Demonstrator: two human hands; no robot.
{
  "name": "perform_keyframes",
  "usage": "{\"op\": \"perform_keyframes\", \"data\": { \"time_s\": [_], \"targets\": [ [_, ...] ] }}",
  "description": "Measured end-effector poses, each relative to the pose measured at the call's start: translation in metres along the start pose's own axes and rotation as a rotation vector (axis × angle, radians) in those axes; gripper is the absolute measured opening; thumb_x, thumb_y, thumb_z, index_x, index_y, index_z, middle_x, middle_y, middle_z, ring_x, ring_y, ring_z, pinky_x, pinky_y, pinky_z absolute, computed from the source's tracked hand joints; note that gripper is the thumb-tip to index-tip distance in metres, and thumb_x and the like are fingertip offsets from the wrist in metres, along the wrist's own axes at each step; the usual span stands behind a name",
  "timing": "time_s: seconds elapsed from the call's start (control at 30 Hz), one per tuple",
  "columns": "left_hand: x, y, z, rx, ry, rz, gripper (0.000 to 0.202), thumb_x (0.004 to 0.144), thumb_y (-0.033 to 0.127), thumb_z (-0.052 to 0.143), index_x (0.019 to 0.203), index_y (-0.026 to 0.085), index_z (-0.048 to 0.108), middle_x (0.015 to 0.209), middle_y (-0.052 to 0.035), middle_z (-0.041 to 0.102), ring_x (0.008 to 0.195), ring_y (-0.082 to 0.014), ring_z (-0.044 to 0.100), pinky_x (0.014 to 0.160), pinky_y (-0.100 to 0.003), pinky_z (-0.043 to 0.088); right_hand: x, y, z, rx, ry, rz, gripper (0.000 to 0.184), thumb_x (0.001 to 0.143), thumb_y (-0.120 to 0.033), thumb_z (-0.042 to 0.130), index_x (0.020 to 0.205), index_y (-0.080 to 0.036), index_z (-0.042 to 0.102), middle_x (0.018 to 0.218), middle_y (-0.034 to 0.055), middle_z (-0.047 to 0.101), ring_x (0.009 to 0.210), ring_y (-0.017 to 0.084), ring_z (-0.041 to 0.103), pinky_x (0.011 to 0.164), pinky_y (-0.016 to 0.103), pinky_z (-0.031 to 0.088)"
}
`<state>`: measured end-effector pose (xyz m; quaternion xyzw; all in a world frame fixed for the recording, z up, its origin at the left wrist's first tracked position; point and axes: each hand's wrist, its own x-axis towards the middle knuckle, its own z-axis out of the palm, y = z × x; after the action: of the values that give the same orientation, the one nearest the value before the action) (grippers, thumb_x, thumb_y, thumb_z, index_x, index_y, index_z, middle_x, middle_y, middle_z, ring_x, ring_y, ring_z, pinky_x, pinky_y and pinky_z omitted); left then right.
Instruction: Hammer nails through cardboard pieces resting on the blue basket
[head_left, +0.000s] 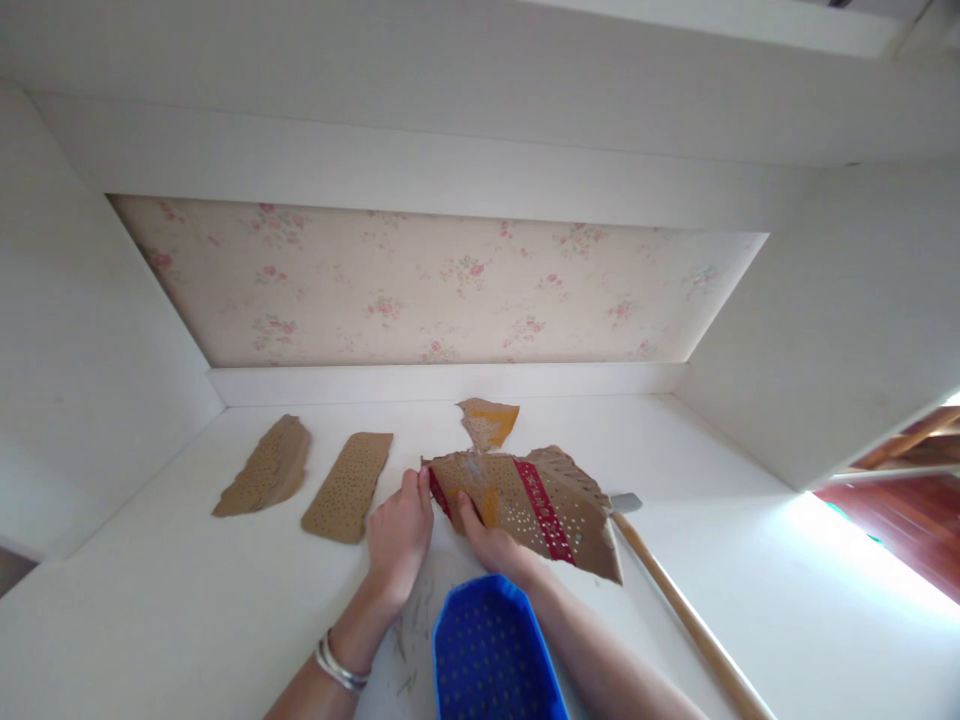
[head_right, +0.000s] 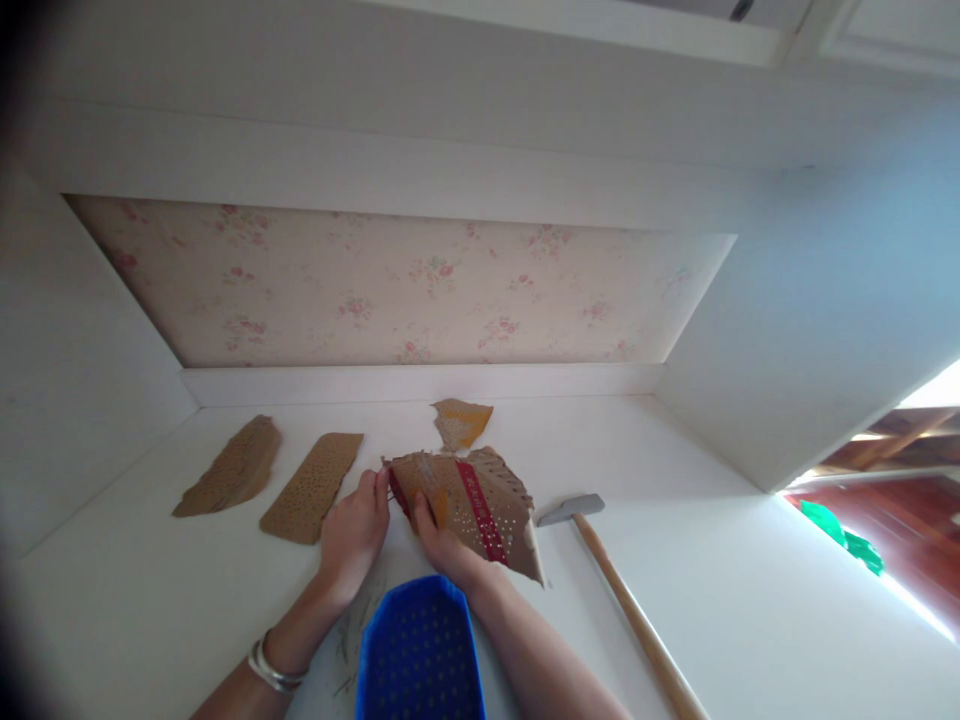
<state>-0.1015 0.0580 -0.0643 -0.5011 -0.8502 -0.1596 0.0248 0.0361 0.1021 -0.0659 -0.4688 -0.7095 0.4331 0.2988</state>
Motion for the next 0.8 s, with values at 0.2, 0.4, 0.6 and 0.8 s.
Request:
{"op": "perform_keyframes", "data": {
  "time_s": [0.2, 0.4, 0.6, 0.8],
  "targets": [
    [-0.001, -0.004, 0.010, -0.135, 0.021, 0.117, 0.025, 0.102, 0.030, 0.031, 0.105, 0.019, 0.053, 0.094, -0.0087, 0.071, 0.079, -0.0238, 0.071, 0.059, -0.029, 0.044, -0.002, -0.004, -0.004, -0.032, -0.007, -0.033, 0.047, 0.087, -0.040, 0.055, 0.131, -0.025, 0.062, 0.143, -0.0053, 0.049, 0.142, 0.027, 0.031, 0.121, 0.039, 0.015],
    [-0.001, -0.006, 0.011, -0.240, 0.119, 0.176, 0.026, 0.100, 0.023, 0.032, 0.113, 0.020, 0.054, 0.107, -0.0085, 0.065, 0.091, -0.0215, 0.067, 0.070, -0.030, 0.049, -0.004, -0.006, -0.007, -0.060, 0.015, -0.054, 0.050, 0.088, -0.038, 0.054, 0.136, -0.024, 0.058, 0.147, -0.0047, 0.044, 0.142, 0.028, 0.028, 0.122, 0.038, 0.011],
    [0.002, -0.006, 0.010, -0.418, 0.131, 0.082, 0.028, 0.100, 0.029, 0.032, 0.104, 0.019, 0.058, 0.096, -0.0081, 0.069, 0.085, -0.0232, 0.067, 0.075, -0.034, 0.049, -0.005, -0.005, -0.009, -0.065, 0.030, -0.053, 0.050, 0.090, -0.039, 0.054, 0.137, -0.023, 0.056, 0.150, -0.0036, 0.040, 0.144, 0.028, 0.024, 0.121, 0.040, 0.004],
    [0.008, -0.007, 0.017, -0.566, 0.144, 0.038, 0.028, 0.097, 0.031, 0.037, 0.095, 0.018, 0.061, 0.085, -0.0069, 0.070, 0.079, -0.0234, 0.067, 0.072, -0.033, 0.048, -0.003, -0.001, -0.001, -0.011, 0.036, 0.011, 0.048, 0.088, -0.040, 0.056, 0.134, -0.024, 0.059, 0.147, -0.0029, 0.045, 0.144, 0.026, 0.025, 0.121, 0.037, 0.005]
  ]
}}
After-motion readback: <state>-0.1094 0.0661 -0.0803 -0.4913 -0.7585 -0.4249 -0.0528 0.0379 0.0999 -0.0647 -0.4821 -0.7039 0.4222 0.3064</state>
